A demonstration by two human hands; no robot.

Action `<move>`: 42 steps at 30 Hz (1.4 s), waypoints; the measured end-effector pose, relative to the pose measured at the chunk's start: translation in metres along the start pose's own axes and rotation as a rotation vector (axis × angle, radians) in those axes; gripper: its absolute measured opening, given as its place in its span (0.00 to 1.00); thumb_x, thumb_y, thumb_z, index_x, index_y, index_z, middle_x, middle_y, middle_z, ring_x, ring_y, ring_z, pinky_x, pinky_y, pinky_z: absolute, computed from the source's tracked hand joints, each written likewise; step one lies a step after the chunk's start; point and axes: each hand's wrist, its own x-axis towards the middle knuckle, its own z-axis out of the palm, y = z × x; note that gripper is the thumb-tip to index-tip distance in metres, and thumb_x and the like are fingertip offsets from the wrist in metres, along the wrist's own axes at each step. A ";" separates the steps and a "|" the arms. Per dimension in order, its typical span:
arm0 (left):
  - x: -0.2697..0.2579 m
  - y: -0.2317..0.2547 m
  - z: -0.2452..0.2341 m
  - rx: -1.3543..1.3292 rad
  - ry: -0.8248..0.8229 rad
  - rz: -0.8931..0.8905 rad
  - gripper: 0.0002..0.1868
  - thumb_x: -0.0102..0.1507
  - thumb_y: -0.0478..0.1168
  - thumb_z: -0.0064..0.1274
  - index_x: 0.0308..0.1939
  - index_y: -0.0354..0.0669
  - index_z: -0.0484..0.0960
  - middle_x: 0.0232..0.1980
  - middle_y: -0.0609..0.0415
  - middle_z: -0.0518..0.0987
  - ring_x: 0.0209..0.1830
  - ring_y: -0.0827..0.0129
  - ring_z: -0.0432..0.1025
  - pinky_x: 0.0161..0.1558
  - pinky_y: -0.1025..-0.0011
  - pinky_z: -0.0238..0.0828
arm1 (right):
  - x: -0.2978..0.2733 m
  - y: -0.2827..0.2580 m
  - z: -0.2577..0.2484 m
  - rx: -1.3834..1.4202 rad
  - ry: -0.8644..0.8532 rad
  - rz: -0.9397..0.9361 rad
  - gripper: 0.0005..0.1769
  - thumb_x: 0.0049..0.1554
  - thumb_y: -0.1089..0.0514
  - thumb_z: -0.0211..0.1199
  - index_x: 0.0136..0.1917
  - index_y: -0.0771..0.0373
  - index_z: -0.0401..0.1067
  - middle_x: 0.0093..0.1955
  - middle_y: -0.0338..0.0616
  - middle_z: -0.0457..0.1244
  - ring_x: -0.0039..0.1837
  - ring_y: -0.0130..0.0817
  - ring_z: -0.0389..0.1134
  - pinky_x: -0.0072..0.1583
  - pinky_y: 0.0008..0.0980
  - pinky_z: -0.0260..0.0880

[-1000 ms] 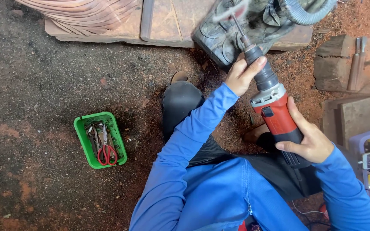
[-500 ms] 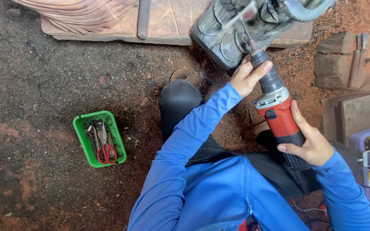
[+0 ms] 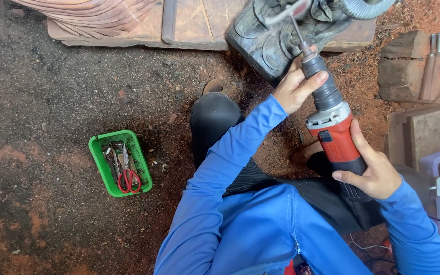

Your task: Sanding and refining the surface of a large wooden sculpture using a power tool.

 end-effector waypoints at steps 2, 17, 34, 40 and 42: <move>0.000 -0.003 0.002 0.038 -0.015 0.004 0.32 0.67 0.61 0.44 0.49 0.31 0.80 0.79 0.34 0.50 0.76 0.37 0.56 0.76 0.46 0.56 | -0.002 0.005 0.003 0.011 0.005 -0.005 0.72 0.35 0.65 0.75 0.85 0.60 0.37 0.78 0.62 0.55 0.71 0.51 0.63 0.66 0.39 0.62; 0.001 -0.004 0.003 0.025 0.024 -0.024 0.33 0.67 0.61 0.45 0.54 0.28 0.77 0.79 0.36 0.50 0.72 0.41 0.62 0.72 0.52 0.65 | 0.007 0.010 -0.003 0.001 0.000 -0.019 0.73 0.34 0.64 0.75 0.85 0.63 0.38 0.75 0.63 0.58 0.69 0.52 0.66 0.64 0.39 0.64; 0.000 0.000 0.007 0.049 0.027 -0.042 0.34 0.66 0.63 0.44 0.49 0.29 0.80 0.78 0.37 0.48 0.69 0.42 0.64 0.69 0.54 0.70 | 0.008 0.019 -0.002 0.041 -0.005 -0.042 0.73 0.33 0.66 0.75 0.85 0.64 0.38 0.76 0.62 0.57 0.68 0.52 0.66 0.64 0.39 0.64; -0.001 0.002 -0.001 -0.002 0.075 -0.054 0.34 0.67 0.59 0.47 0.60 0.28 0.74 0.80 0.37 0.53 0.68 0.48 0.68 0.70 0.58 0.69 | 0.019 0.017 -0.006 -0.004 -0.029 -0.002 0.72 0.35 0.64 0.76 0.86 0.59 0.40 0.66 0.60 0.66 0.58 0.50 0.73 0.55 0.37 0.70; 0.000 0.010 -0.005 -0.153 0.074 -0.093 0.41 0.66 0.58 0.48 0.70 0.25 0.63 0.66 0.37 0.69 0.55 0.58 0.76 0.59 0.63 0.77 | 0.023 0.015 -0.008 -0.029 -0.026 -0.084 0.71 0.36 0.61 0.76 0.85 0.61 0.40 0.66 0.61 0.66 0.60 0.53 0.72 0.54 0.39 0.71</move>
